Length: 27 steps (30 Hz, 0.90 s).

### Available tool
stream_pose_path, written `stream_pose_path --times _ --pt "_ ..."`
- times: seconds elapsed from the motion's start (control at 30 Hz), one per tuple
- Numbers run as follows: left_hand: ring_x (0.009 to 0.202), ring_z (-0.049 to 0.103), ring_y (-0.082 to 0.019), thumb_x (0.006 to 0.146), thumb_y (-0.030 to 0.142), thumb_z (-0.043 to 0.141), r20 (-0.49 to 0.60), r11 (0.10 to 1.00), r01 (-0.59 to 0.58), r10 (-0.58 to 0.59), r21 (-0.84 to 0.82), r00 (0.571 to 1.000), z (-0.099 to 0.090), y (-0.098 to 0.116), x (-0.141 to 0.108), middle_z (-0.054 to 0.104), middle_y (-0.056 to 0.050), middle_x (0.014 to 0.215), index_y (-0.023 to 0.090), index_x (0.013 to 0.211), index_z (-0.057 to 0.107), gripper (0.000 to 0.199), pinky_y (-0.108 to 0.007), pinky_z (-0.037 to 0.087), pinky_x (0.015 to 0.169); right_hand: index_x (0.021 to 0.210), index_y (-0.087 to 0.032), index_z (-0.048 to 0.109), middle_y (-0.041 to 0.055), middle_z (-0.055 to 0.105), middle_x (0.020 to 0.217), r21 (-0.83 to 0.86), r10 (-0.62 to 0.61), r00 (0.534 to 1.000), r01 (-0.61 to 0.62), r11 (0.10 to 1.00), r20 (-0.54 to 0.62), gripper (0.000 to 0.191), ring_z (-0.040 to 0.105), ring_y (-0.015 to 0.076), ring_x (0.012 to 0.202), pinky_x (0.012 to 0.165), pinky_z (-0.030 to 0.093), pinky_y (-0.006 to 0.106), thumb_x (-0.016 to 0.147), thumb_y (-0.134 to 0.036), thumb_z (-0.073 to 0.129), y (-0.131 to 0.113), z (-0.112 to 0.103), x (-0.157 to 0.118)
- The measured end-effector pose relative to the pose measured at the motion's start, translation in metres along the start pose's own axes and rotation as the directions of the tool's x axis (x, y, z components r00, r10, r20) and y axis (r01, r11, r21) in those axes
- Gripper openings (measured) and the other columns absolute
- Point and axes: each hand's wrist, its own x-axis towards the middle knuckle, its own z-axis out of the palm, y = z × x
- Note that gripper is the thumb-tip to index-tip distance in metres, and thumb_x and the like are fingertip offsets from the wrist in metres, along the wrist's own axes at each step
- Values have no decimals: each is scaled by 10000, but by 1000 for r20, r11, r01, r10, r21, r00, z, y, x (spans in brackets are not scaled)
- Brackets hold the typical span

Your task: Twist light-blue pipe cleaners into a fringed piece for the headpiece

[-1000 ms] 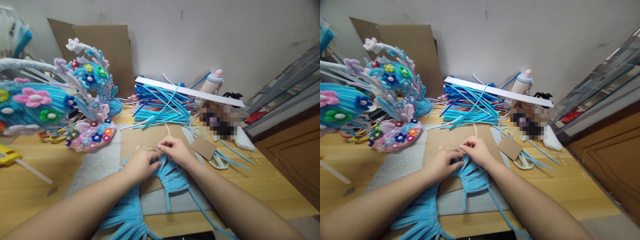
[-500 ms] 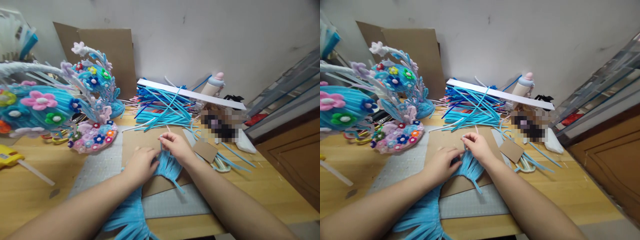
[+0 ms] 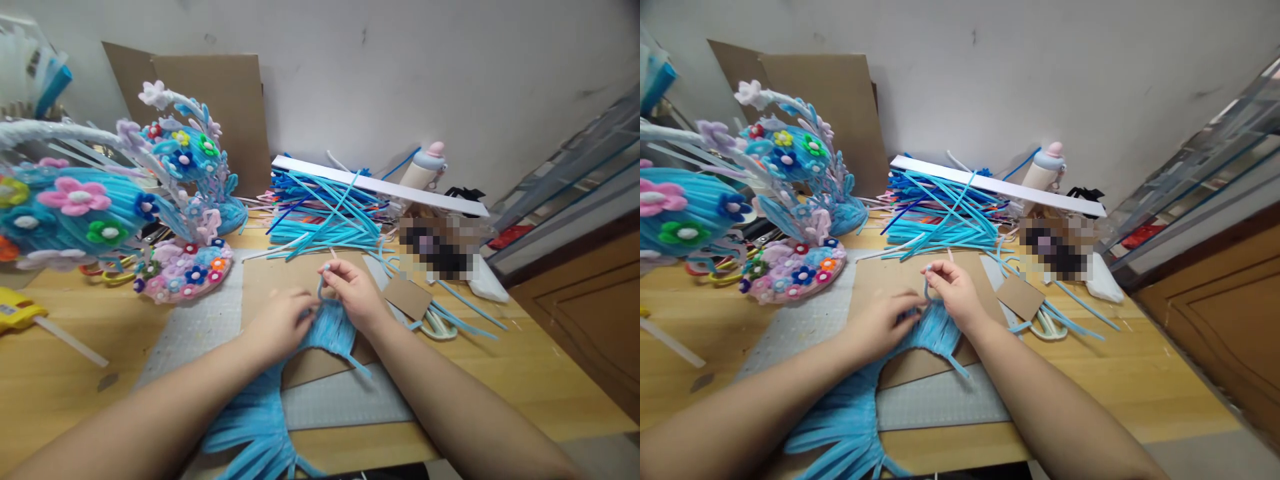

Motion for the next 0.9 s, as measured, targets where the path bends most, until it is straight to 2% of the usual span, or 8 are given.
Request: stream_pose_path --times 0.1,0.2,0.3,0.43,0.57,0.67,0.8,0.9 --pt "893 528 -215 760 358 522 -100 984 178 -176 9 979 -3 -12 3 594 -57 919 197 975 577 274 -328 370 783 805 -187 552 14 594 762 11 -13 1000 13 1000 19 148 556 129 736 697 434 269 750 -324 568 3 -2 0" --pt "877 515 -243 638 499 608 -32 974 221 -220 45 975 -3 -19 6 575 -56 876 196 887 591 392 -347 375 757 895 -191 568 2 589 723 -10 14 997 -13 1000 75 167 556 119 679 656 444 267 766 -295 542 7 -2 -1" --pt "914 496 -259 612 491 623 19 977 206 -207 49 978 1 -18 7 560 -50 915 218 888 585 390 -370 368 770 938 -184 606 26 608 815 -114 -4 994 17 993 112 207 565 126 714 684 455 283 753 -252 541 9 1 -2" --pt "964 481 -257 658 333 577 79 991 126 -128 31 989 3 -13 9 546 -58 1003 215 959 554 323 -400 347 836 914 -187 631 50 616 923 -221 -68 988 98 970 140 193 569 154 852 785 444 308 744 -202 541 12 6 -4" --pt "929 492 -239 648 243 538 108 998 69 -70 10 992 0 -13 9 555 -59 946 189 863 547 221 -365 360 823 907 -180 572 22 607 811 -196 -30 994 50 979 106 165 568 132 739 705 457 280 751 -193 519 15 6 -4" --pt "834 517 -205 635 203 521 133 996 80 -74 -42 988 -6 -16 7 572 -33 847 189 825 532 191 -310 384 748 825 -171 559 2 582 742 -292 -46 994 72 954 97 99 549 123 693 663 443 256 738 -179 514 14 4 -4" --pt "785 533 -189 629 180 508 182 992 95 -79 -84 980 -10 -16 6 589 -20 849 199 938 526 310 -285 390 701 825 -170 578 7 601 763 -366 -36 986 95 926 164 124 560 130 723 677 438 256 747 -171 483 12 4 -4" --pt "850 526 -210 645 214 514 201 998 49 -40 -42 979 -9 -14 7 587 -29 870 207 918 558 276 -311 381 766 830 -168 583 11 608 778 -374 -46 992 86 923 115 125 563 133 730 683 438 256 746 -181 491 11 5 -5"
